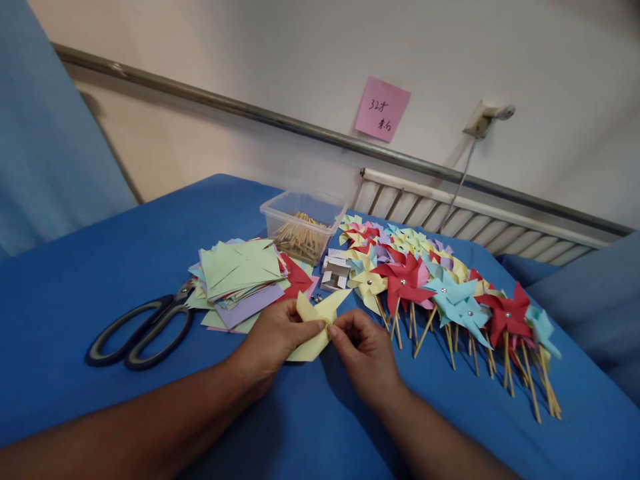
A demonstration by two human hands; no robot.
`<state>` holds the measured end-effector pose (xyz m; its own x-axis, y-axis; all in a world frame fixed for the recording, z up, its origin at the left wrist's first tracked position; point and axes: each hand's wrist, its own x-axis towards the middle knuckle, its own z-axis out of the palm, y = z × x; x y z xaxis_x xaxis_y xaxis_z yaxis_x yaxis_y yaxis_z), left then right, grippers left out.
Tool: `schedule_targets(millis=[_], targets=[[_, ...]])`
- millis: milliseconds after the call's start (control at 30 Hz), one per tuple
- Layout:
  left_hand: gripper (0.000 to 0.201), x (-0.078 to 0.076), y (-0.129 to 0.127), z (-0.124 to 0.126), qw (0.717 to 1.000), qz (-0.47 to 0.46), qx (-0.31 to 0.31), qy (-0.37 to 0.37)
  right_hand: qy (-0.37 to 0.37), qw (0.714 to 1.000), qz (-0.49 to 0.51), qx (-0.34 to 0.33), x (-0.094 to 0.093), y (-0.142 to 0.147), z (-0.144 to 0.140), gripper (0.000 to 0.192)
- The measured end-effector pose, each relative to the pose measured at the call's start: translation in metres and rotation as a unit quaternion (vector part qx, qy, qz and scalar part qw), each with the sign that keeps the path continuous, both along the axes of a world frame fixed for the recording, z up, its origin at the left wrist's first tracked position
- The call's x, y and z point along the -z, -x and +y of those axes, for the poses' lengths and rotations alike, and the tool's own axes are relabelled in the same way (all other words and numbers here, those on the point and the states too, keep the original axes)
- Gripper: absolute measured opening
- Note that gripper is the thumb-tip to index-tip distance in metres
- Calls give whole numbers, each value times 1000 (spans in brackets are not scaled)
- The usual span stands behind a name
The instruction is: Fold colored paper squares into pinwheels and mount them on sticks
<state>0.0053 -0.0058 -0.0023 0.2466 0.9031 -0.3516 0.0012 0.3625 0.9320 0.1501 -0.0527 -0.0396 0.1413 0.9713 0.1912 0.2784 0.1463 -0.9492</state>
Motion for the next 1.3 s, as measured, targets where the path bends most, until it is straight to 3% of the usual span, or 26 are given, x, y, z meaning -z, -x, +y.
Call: schedule_targets(millis=[1300], targets=[[18, -3, -3, -2, 998, 46, -14, -29, -8, 999, -33, 6, 6, -1, 0, 17]])
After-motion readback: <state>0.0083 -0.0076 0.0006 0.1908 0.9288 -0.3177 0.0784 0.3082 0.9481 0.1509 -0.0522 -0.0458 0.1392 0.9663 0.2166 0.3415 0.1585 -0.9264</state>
